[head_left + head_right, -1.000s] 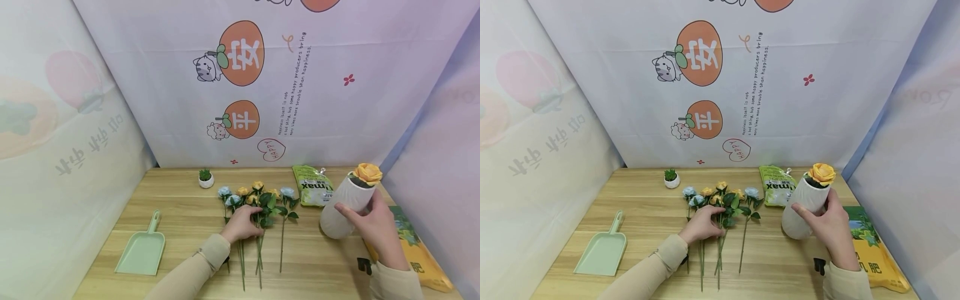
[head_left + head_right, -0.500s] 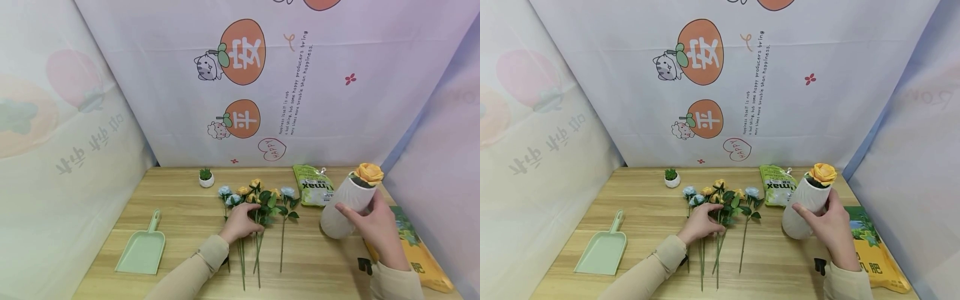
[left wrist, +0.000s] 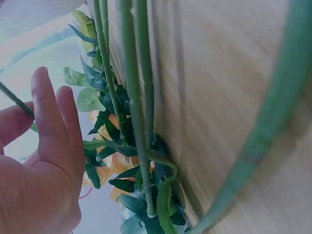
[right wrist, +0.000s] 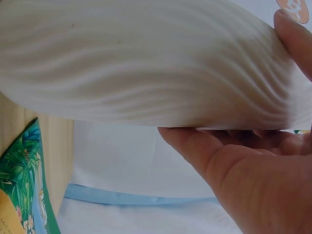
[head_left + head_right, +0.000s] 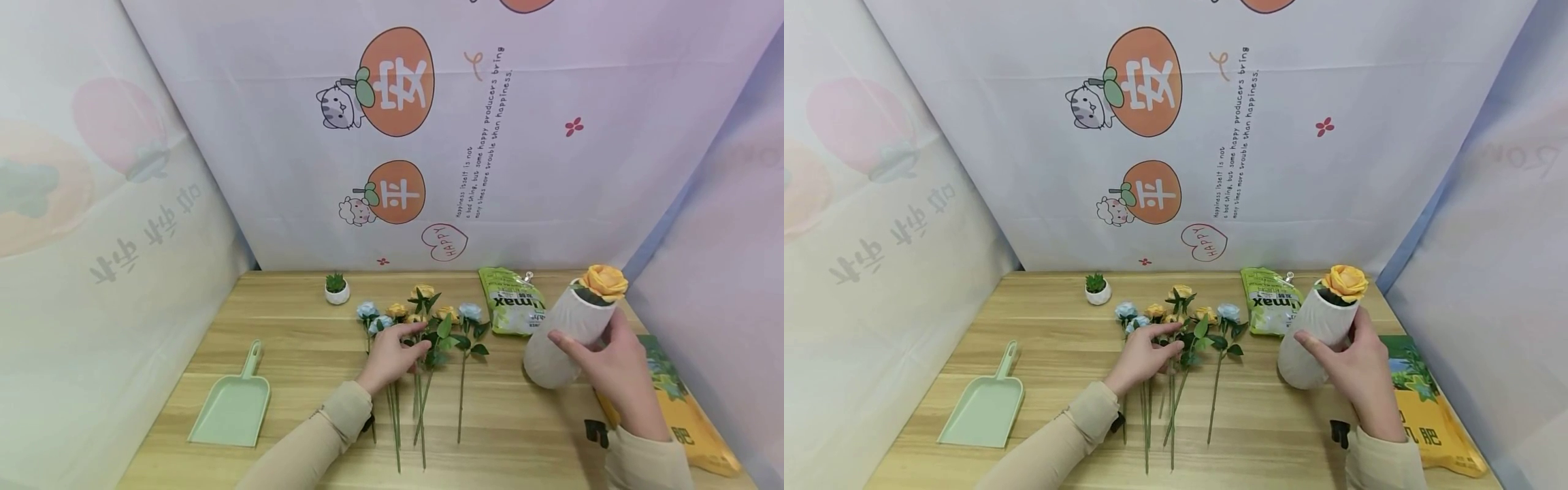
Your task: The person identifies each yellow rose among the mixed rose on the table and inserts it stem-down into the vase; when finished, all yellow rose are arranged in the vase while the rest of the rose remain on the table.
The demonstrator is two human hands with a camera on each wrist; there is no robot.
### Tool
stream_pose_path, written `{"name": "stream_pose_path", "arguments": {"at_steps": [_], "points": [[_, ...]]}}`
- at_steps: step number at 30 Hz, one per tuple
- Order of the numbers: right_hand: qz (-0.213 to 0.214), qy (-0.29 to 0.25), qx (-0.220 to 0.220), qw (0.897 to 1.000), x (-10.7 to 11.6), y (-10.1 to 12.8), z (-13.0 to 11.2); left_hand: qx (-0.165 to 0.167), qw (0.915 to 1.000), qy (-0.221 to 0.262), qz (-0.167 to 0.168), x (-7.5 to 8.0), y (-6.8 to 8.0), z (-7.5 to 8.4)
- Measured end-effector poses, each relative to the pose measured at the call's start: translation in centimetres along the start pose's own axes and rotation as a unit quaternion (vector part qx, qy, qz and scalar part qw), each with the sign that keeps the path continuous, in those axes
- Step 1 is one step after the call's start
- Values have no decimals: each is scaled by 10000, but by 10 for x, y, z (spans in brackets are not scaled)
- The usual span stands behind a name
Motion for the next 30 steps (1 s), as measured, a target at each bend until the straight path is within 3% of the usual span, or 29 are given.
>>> {"name": "stream_pose_path", "arguments": {"at_steps": [7,19,26,30], "points": [[-9,-7,-10,10000,1,0,-1,178,9986,462,-178,-6,0,2],[5,-26,-3,10000,1,0,0,185,9938,1019,-397,-12,0,6],[12,-1,-13,10000,1,0,0,-42,9993,210,-313,-8,-2,8],[-4,-6,-22,10000,1,1,0,-55,9993,106,-360,-8,-2,10]]}}
Point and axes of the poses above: each hand's wrist, its own y-axis away from the middle knuckle, its own x-axis out of the back of the hand, z = x × y, the point moved 9 cm from there along -y, towards the middle knuckle, and after that the axes turned 5 degrees about -x, right-handed, at the moved point
